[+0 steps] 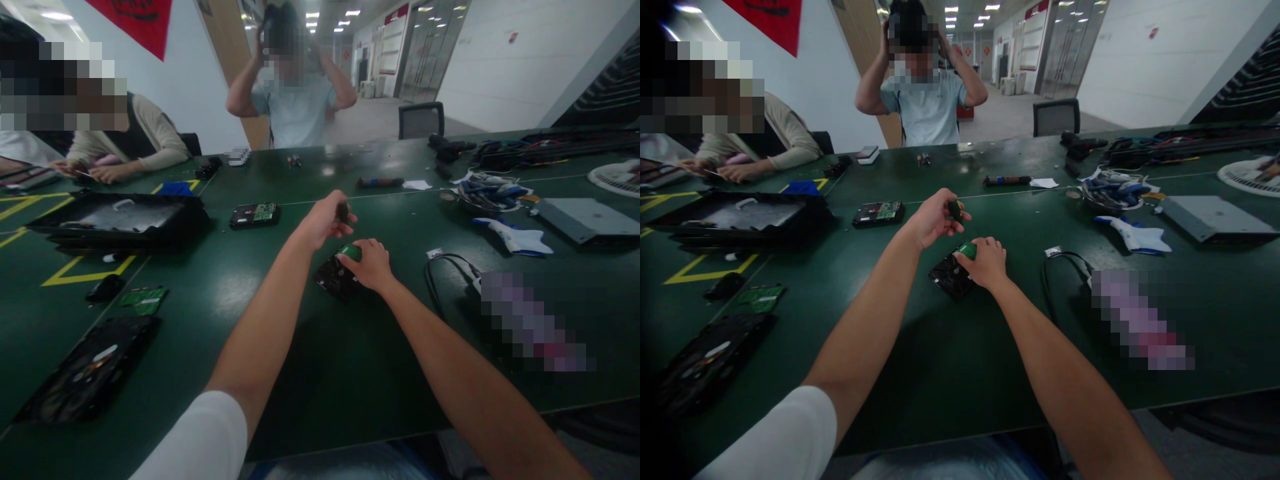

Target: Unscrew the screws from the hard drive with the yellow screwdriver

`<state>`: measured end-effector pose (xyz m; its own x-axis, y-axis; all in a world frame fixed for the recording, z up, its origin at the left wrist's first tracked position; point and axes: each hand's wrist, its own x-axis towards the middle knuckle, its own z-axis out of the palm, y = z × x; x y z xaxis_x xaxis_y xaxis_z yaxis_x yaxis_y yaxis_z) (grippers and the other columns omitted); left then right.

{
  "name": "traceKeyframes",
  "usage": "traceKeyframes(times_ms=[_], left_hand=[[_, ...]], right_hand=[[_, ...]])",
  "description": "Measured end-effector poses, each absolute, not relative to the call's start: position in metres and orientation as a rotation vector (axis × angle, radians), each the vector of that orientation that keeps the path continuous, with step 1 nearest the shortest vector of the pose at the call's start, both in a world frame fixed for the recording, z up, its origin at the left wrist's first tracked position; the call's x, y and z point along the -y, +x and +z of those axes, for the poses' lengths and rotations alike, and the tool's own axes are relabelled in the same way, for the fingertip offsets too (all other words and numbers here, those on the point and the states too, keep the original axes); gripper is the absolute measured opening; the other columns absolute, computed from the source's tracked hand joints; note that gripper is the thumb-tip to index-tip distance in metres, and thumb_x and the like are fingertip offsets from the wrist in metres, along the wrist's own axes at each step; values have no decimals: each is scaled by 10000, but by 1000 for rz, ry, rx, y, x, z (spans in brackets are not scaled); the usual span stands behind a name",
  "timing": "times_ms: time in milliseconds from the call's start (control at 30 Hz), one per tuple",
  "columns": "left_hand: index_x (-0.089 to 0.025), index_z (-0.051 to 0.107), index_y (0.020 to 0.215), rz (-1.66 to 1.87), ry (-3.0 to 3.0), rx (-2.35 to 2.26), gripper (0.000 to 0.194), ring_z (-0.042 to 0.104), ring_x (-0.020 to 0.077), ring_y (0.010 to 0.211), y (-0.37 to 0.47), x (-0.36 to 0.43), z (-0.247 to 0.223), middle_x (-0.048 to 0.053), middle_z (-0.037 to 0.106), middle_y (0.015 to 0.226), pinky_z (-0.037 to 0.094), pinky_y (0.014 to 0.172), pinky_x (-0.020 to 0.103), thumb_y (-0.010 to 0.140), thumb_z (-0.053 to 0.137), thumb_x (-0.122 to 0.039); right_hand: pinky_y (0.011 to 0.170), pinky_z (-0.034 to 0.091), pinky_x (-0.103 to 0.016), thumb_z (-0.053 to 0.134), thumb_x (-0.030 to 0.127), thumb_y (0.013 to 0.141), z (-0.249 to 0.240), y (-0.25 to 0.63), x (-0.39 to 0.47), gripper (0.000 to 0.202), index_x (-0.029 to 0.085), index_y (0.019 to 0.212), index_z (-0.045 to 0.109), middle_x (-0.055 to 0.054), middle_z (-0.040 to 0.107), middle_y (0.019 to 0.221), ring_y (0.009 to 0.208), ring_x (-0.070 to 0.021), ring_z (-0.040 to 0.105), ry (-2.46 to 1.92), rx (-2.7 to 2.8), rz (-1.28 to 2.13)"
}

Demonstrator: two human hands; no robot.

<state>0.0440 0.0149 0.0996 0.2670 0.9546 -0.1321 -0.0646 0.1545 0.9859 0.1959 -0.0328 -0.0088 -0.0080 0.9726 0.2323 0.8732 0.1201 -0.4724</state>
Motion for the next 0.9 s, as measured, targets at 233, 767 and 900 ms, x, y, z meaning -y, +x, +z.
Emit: traceKeyframes(times_ms=[233, 767, 900], left_hand=[[-180, 622, 896, 982, 1204, -1068, 295, 623, 129, 518, 45, -15, 100, 83, 710, 853, 393, 440, 236, 926, 509, -451], [-184, 633, 881, 965, 1125, -998, 282, 600, 120, 515, 43, -15, 99, 91, 742, 898, 396, 434, 230, 901, 526, -444], [-177, 644, 860, 999, 1144, -1035, 302, 628, 128, 534, 43, -16, 100, 96, 733, 885, 410, 443, 231, 919, 512, -443]], right_hand=[[993, 458, -502, 624, 667, 907, -11, 197, 31, 574, 207, 1247, 675, -143, 663, 1274, 1195, -357, 601, -1774, 1913, 257], [994, 454, -488, 620, 667, 911, -8, 196, 32, 557, 223, 1244, 666, -140, 658, 1269, 1209, -353, 593, -1790, 1919, 259], [987, 455, -488, 610, 672, 915, -8, 197, 32, 564, 219, 1247, 667, -140, 658, 1276, 1193, -352, 599, -1785, 1921, 263]])
